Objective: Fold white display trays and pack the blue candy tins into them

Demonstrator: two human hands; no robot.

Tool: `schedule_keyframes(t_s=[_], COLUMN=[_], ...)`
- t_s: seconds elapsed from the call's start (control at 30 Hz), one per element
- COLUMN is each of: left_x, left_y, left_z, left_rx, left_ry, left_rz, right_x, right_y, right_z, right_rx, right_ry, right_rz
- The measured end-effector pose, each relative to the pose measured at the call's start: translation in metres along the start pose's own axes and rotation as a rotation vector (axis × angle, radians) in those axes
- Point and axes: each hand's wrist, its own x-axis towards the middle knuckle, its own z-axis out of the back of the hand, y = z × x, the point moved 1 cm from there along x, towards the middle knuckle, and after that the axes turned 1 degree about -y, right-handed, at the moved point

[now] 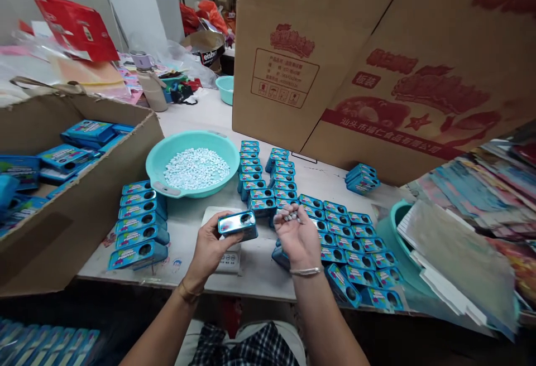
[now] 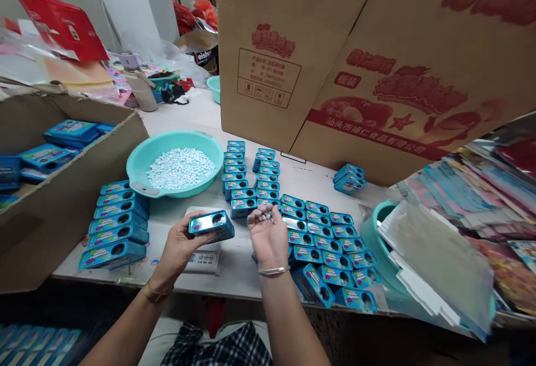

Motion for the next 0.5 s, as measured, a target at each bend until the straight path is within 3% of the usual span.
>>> schedule_keyframes(t_s=[0.13, 0.37, 0.5], left_x=[0.003, 0.011, -0.001], left_y=[0.009, 0.029, 0.016], left_z=[0.017, 0.045, 0.056], left_rx=[-0.018, 0.176, 0.183], left_ry=[-0.029, -0.043, -0.095], left_rz=[-0.019, -0.113, -0.188], right_x=[-0.004, 0.0, 0.001], right_y=[0.02, 0.022, 0.029], right_z=[0.013, 0.026, 0.028], right_rx=[-0.045, -0.062, -0.102], right_ry=[-0.024, -0.034, 0.01], right_rz=[0.083, 0.062, 0.084])
